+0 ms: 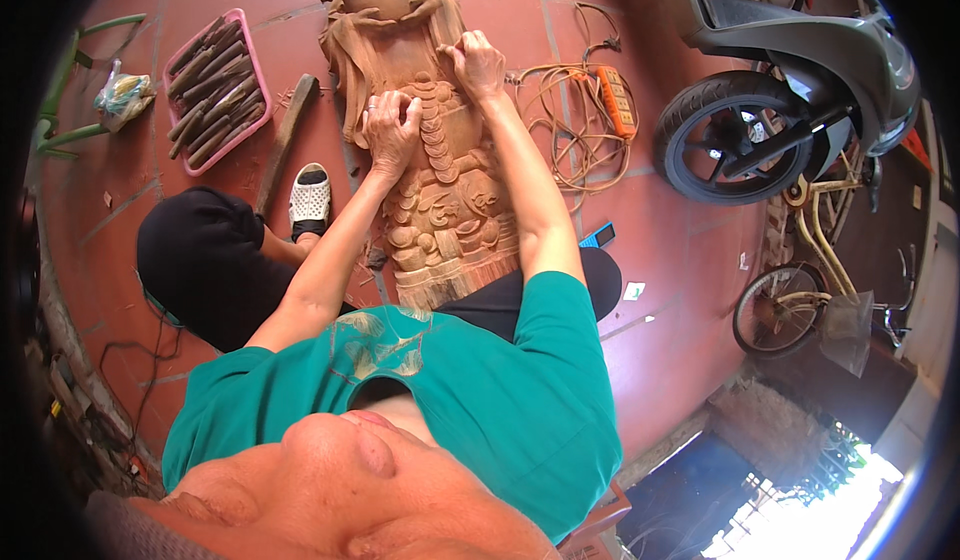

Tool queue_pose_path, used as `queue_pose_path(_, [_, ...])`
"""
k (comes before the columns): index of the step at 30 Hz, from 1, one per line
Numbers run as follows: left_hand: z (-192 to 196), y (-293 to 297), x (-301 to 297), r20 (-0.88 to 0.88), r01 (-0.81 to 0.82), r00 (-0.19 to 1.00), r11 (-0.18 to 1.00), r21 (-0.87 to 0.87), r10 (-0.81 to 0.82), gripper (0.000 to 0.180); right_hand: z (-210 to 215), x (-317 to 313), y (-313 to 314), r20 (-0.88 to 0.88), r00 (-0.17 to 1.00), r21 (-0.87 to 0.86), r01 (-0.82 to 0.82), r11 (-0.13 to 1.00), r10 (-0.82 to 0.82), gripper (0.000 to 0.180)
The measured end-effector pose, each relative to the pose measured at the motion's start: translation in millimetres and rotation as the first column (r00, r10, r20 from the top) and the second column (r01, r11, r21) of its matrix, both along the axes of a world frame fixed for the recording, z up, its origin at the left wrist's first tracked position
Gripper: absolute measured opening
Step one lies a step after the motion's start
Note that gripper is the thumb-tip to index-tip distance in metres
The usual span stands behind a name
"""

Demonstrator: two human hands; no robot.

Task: The person carves a wooden sculpture using a chisel and mallet. They repeatedly strike the chisel to shape and refine the details of the figure, focusing on the upper torso and head area.

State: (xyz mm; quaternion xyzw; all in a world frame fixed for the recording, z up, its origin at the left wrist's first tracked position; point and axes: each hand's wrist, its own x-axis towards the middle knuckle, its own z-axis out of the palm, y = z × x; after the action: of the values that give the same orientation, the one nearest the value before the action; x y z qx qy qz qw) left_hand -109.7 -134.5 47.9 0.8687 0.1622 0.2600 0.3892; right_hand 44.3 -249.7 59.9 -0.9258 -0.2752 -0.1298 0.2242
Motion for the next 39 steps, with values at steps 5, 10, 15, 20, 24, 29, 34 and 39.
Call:
queue_pose_path(5, [-1, -4, -1, 0.008, 0.013, 1.0, 1.0, -0.001, -0.013, 0.017, -5, 42, 36, 0.043, 0.99, -0.115, 0.141, 0.983, -0.137, 0.029])
queue_pose_path(10, [-2, -2, 1, -0.012, 0.009, 1.0, 1.0, 0.007, -0.009, 0.017, -5, 29, 28, -0.033, 0.99, -0.118, 0.129, 0.985, -0.134, 0.028])
queue_pose_path(15, [-1, 0, 1, 0.008, -0.007, 1.0, 1.0, -0.015, 0.008, 0.017, 11, -3, 13, -0.076, 0.995, -0.083, 0.062, 0.995, -0.068, 0.028])
queue_pose_path(20, [1, -1, -1, 0.001, 0.003, 1.0, 1.0, -0.031, -0.003, 0.017, 1, 24, 32, -0.006, 0.991, -0.137, 0.128, 0.982, -0.131, 0.025])
queue_pose_path(24, [-1, -4, -1, 0.015, 0.003, 1.0, 1.0, 0.006, -0.003, 0.018, -4, 60, 54, 0.052, 0.981, -0.159, 0.192, 0.968, -0.186, 0.026])
queue_pose_path(29, [0, -1, 0, 0.018, -0.002, 1.0, 1.0, -0.001, 0.002, 0.017, -5, 41, 40, 0.028, 0.992, -0.178, 0.127, 0.976, -0.124, 0.032])
queue_pose_path(34, [3, 2, -1, 0.032, -0.011, 0.999, 1.0, -0.003, 0.011, 0.017, 11, 6, 15, -0.082, 0.996, -0.098, 0.022, 0.995, -0.03, 0.035])
queue_pose_path(39, [1, -5, -2, 0.017, 0.01, 1.0, 1.0, -0.006, -0.01, 0.017, -5, 42, 31, -0.005, 0.994, -0.137, 0.109, 0.985, -0.11, 0.031])
